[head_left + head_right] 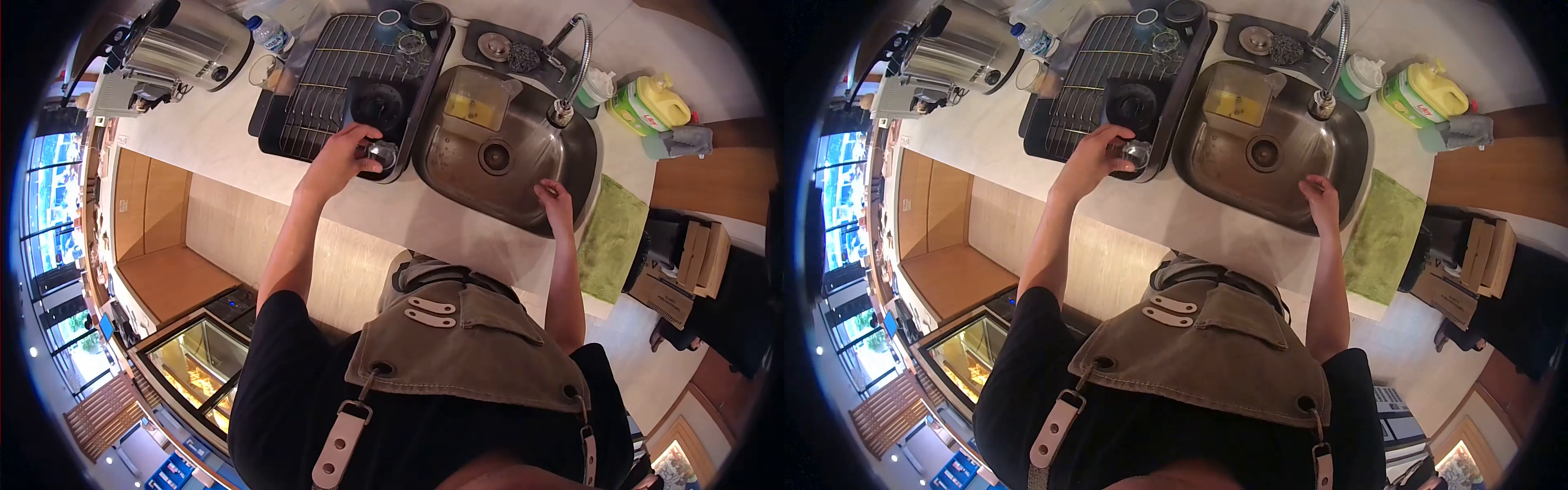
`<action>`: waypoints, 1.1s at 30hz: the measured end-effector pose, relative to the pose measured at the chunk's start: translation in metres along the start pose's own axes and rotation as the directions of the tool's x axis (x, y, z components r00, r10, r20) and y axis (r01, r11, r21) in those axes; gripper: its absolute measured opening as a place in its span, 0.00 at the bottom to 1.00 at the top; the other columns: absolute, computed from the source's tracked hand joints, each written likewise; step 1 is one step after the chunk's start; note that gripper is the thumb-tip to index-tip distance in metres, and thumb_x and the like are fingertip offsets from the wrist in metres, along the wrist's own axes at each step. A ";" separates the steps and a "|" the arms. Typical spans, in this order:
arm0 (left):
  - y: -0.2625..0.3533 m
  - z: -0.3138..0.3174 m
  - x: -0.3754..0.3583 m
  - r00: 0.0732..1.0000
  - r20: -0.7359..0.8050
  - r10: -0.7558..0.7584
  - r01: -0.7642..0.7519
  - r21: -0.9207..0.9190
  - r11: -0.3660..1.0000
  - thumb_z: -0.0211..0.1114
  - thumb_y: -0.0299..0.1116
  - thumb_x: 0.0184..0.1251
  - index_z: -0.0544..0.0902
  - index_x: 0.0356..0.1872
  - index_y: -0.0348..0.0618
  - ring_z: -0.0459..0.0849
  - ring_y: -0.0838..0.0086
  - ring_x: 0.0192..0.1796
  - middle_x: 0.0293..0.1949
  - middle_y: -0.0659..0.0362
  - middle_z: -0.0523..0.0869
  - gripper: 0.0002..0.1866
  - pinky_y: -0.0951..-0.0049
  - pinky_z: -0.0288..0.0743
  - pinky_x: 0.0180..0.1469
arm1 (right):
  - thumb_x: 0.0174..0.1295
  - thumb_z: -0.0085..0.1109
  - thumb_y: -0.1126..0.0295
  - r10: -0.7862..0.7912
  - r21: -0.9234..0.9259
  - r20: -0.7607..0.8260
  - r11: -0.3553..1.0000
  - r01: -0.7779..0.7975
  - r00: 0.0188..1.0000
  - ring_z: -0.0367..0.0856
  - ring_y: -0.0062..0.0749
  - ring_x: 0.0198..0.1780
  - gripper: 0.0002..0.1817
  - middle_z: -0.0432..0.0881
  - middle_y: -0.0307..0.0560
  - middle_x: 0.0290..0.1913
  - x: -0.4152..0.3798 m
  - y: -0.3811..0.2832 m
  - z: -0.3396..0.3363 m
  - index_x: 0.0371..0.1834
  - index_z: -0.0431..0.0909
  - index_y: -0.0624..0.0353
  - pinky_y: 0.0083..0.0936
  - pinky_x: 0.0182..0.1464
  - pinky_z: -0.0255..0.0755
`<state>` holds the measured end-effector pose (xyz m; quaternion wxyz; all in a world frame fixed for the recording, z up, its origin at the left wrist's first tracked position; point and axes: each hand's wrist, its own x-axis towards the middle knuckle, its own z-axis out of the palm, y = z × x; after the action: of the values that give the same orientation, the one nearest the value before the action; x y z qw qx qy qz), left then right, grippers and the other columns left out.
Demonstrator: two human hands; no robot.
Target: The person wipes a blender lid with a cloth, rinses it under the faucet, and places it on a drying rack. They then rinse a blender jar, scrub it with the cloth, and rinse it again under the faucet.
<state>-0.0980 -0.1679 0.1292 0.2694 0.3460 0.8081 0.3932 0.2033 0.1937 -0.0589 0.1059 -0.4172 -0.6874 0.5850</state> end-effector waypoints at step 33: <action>0.046 0.266 0.187 0.994 -0.112 -0.013 0.073 0.544 0.836 0.71 0.29 0.56 0.64 0.69 0.37 0.84 0.46 0.51 0.47 0.40 0.84 0.38 0.50 0.78 0.55 | 0.58 0.71 0.61 -0.571 -0.025 0.034 0.820 0.572 0.820 0.86 0.35 0.39 0.24 0.87 0.48 0.42 0.080 -0.175 -0.008 0.57 0.80 0.58 0.34 0.42 0.77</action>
<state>-0.0091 0.1160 -0.0086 0.1258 0.3693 0.9072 0.1575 0.0797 0.2611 0.0726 0.2606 -0.1863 -0.7919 0.5199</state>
